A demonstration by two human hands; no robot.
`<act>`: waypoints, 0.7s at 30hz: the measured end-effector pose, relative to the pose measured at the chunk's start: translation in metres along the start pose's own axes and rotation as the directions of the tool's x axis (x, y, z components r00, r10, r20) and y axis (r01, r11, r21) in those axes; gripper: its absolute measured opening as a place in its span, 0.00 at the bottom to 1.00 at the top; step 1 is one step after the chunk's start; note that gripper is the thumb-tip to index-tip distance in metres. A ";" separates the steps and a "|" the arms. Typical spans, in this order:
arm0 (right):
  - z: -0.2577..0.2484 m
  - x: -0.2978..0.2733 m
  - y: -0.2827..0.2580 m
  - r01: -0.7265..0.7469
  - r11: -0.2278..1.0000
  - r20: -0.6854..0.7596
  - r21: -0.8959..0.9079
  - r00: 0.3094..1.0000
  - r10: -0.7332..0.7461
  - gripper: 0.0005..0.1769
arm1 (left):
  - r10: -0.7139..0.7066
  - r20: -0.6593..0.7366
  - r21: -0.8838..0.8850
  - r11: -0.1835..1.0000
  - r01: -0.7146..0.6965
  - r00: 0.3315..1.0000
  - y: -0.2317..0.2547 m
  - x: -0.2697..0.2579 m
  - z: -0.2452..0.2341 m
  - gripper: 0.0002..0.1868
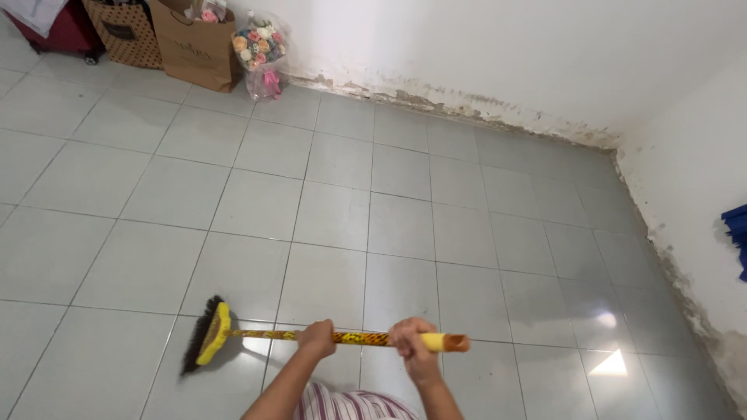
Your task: Sweeping the tiled floor using a broom.
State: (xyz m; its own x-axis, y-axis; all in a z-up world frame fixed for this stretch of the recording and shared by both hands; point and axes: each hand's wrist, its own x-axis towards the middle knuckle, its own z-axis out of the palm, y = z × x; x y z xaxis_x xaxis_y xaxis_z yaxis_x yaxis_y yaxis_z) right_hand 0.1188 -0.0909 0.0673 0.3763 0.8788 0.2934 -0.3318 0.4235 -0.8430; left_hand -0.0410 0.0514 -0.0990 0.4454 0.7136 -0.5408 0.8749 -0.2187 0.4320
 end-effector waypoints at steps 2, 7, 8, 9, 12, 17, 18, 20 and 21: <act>-0.001 -0.012 0.011 -0.103 0.993 0.013 -0.052 0.994 0.104 0.17 | -0.081 0.048 0.064 0.995 0.077 0.996 -0.004 0.000 0.010 0.17; -0.025 -0.004 -0.042 -0.114 0.946 0.086 -0.303 0.985 0.146 0.20 | -0.045 0.124 -0.037 0.998 0.050 0.991 0.065 -0.021 0.025 0.14; -0.029 -0.001 -0.062 -0.127 0.908 0.093 -0.400 0.980 0.178 0.21 | 0.021 0.085 -0.114 0.993 -0.011 0.996 0.080 -0.017 0.042 0.12; -0.033 0.002 -0.072 -0.139 0.904 0.090 -0.404 0.978 0.190 0.21 | 0.018 0.096 -0.121 0.993 -0.006 0.995 0.098 -0.020 0.043 0.12; -0.029 0.008 -0.102 -0.144 0.869 0.124 -0.473 0.966 0.228 0.21 | 0.107 0.121 -0.188 0.979 -0.083 0.987 0.141 -0.026 0.046 0.12; 0.014 0.031 -0.114 -0.040 0.700 0.119 -0.713 0.977 0.177 0.19 | 0.266 0.145 -0.250 0.942 -0.225 0.953 0.165 -0.019 0.031 0.13; 0.022 0.037 -0.113 -0.037 0.704 0.116 -0.709 0.979 0.169 0.19 | 0.266 0.145 -0.240 0.944 -0.227 0.953 0.162 -0.017 0.021 0.13; 0.039 0.049 -0.112 -0.031 0.625 0.108 -0.780 0.977 0.182 0.19 | 0.307 0.131 -0.283 0.923 -0.261 0.943 0.159 -0.014 0.004 0.11; 0.050 0.056 -0.118 -0.035 0.626 0.100 -0.779 0.979 0.178 0.19 | 0.310 0.136 -0.277 0.924 -0.264 0.941 0.156 -0.016 -0.008 0.11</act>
State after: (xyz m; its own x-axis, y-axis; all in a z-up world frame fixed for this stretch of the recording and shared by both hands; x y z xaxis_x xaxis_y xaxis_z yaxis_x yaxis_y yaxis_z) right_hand 0.1357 -0.0804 0.2063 0.2230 0.9577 0.1820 0.4530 0.0635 -0.8892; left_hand 0.0872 0.0115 -0.0170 0.7162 0.5129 -0.4732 0.6380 -0.2066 0.7418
